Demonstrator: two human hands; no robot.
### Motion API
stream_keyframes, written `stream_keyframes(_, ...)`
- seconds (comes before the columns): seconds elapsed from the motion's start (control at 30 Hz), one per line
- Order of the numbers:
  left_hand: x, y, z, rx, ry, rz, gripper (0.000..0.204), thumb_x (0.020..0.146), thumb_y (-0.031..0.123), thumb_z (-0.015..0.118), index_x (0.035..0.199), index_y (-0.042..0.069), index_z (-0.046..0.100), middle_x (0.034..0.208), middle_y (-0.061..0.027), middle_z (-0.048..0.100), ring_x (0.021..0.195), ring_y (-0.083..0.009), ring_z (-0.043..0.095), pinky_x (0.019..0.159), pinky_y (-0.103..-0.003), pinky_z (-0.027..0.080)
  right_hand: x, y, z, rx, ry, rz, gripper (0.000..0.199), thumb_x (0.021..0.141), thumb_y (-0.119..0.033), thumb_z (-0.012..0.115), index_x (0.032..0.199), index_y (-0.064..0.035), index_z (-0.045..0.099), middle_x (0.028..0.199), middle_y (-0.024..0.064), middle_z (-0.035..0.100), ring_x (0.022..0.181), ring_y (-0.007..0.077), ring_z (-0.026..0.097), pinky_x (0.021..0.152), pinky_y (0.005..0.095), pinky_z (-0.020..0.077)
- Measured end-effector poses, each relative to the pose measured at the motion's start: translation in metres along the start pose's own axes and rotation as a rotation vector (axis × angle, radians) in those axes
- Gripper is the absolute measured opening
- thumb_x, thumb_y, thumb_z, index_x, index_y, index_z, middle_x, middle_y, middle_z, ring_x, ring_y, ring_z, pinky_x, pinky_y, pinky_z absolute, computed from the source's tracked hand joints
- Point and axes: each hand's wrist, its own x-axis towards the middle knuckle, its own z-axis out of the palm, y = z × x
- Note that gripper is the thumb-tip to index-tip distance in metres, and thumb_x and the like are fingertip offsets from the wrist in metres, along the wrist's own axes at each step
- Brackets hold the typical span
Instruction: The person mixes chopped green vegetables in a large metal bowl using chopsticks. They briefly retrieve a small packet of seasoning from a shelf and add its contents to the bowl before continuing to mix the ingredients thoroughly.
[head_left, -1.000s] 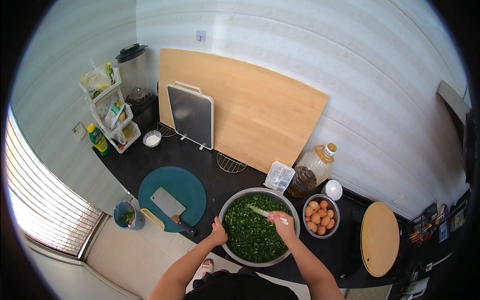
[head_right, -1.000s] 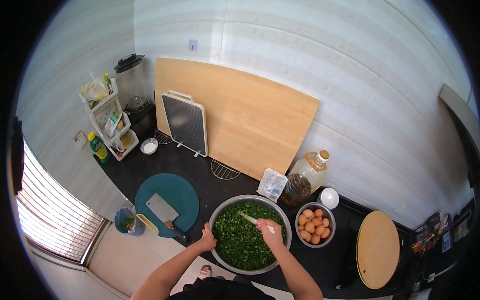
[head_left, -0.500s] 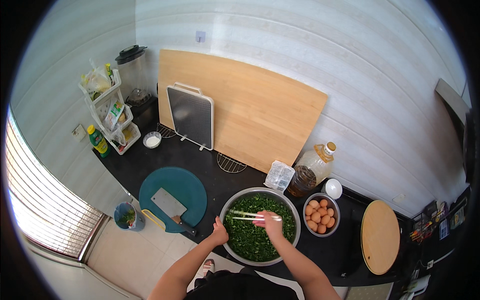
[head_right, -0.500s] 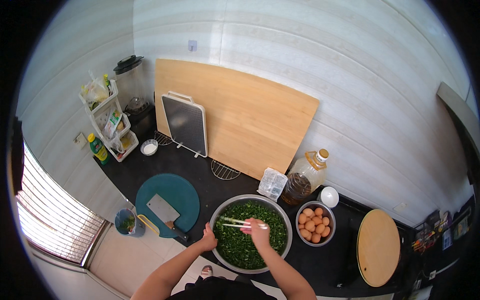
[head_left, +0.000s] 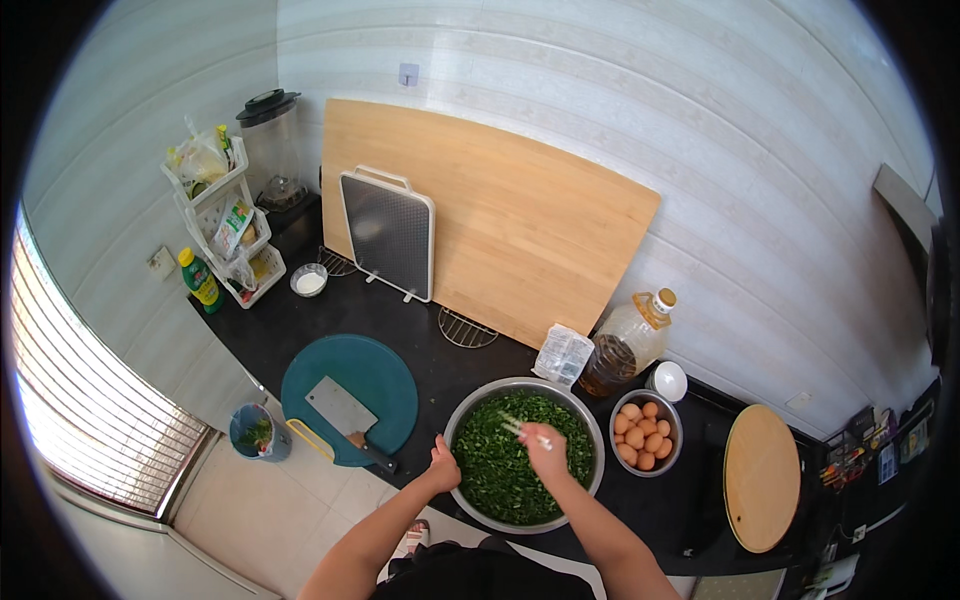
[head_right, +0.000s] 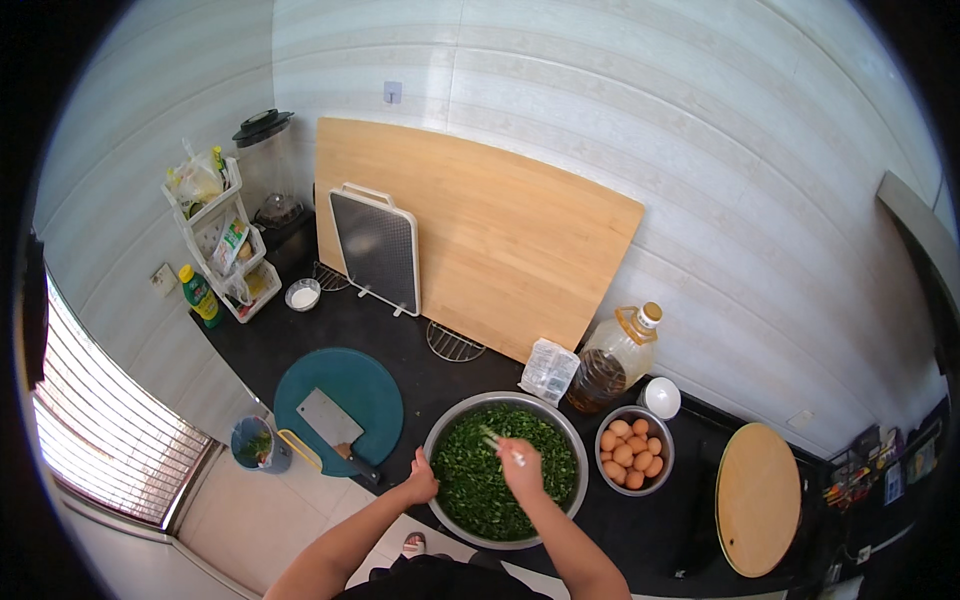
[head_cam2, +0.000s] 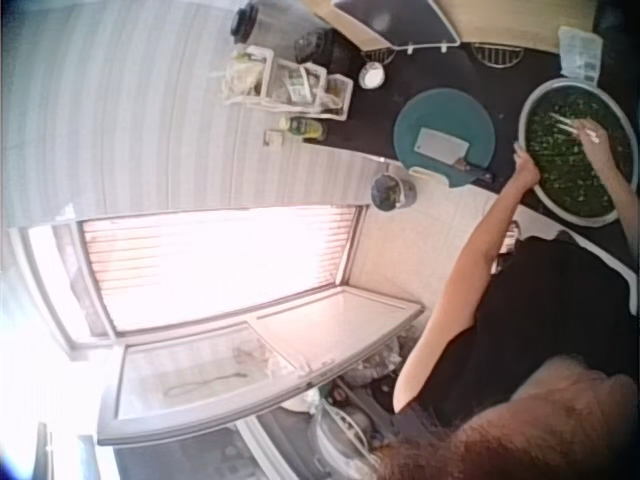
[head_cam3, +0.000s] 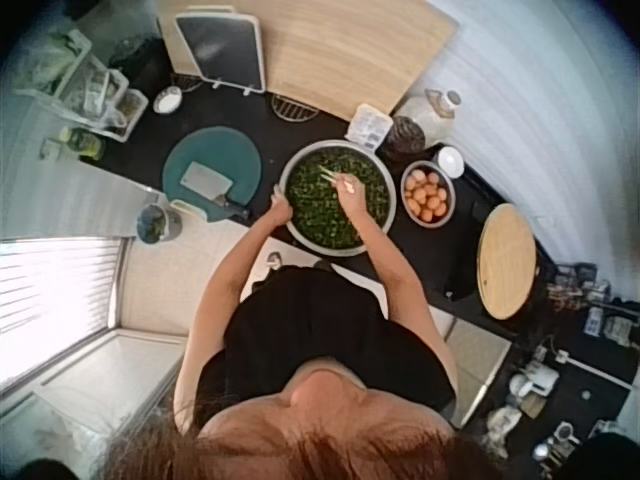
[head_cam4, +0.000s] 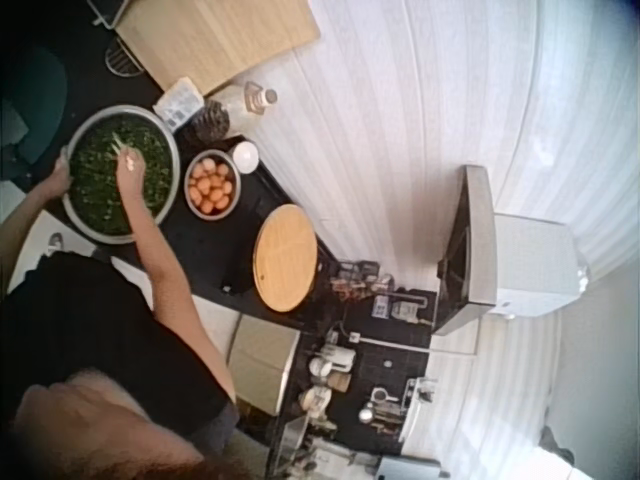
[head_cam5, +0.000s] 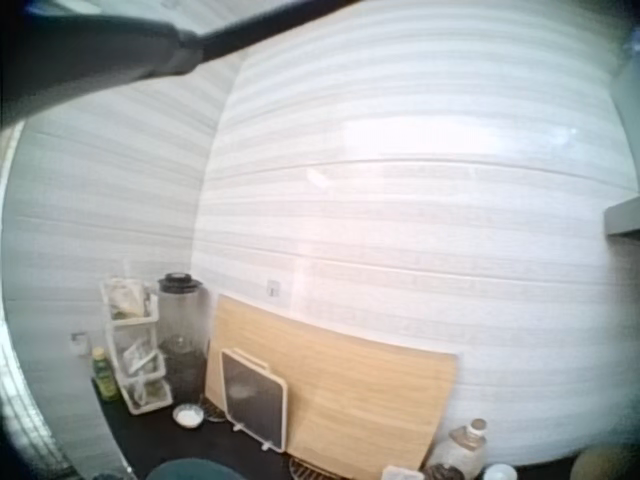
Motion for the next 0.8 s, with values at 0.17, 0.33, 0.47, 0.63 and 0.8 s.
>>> stream_keyframes(0.17,0.022,-0.018,0.014,0.134,0.013,0.043,0.097,0.085,0.015,0.059,0.141,0.006,-0.019,0.141,-0.0274,0.014,0.115,-0.0413,0.042,0.092,-0.045,0.041,-0.039,-0.025,-0.017,-0.229,-0.321,-0.266,0.015,0.086,-0.011,0.057,0.089,-0.0010,0.068,0.078,0.0106,0.064,0.070,0.0197,0.062,0.064,0.0304,0.0492)
stream_keyframes(0.33,-0.001,-0.004,0.001,0.028,0.007,0.119,0.097,0.085,0.016,0.058,0.139,0.002,-0.022,0.139,-0.0302,0.014,0.117,-0.0417,0.040,0.093,-0.044,0.041,-0.023,-0.013,-0.051,-0.117,-0.098,-0.004,0.019,0.090,-0.010,0.054,0.092,0.0034,0.067,0.080,0.0117,0.066,0.073,0.0178,0.065,0.064,0.0267,0.0525)
stream_keyframes(0.47,-0.003,-0.008,-0.002,0.052,0.016,0.117,0.096,0.085,0.017,0.057,0.138,0.000,-0.022,0.139,-0.0305,0.015,0.117,-0.0425,0.040,0.094,-0.044,0.040,-0.043,-0.041,-0.008,0.103,-0.273,0.132,0.018,0.090,-0.008,0.054,0.094,0.0047,0.066,0.084,0.0123,0.066,0.075,0.0163,0.065,0.068,0.0263,0.0530)
stream_keyframes(0.63,0.024,-0.027,0.012,0.146,0.015,0.121,0.096,0.086,0.020,0.056,0.138,0.000,-0.021,0.138,-0.0318,0.016,0.116,-0.0435,0.039,0.097,-0.045,0.037,-0.075,-0.040,-0.002,-0.242,-0.447,-0.134,0.015,0.088,-0.012,0.056,0.092,-0.0009,0.066,0.079,0.0120,0.063,0.067,0.0210,0.062,0.061,0.0308,0.0481)
stream_keyframes(0.8,-0.005,-0.010,-0.003,0.011,-0.006,0.136,0.093,0.086,0.019,0.056,0.140,0.003,-0.018,0.140,-0.0297,0.016,0.114,-0.0422,0.041,0.098,-0.045,0.035,-0.057,-0.021,-0.044,-0.417,-0.298,-0.236,0.015,0.086,-0.011,0.057,0.092,-0.0014,0.066,0.076,0.0134,0.059,0.066,0.0269,0.059,0.060,0.0325,0.0462)
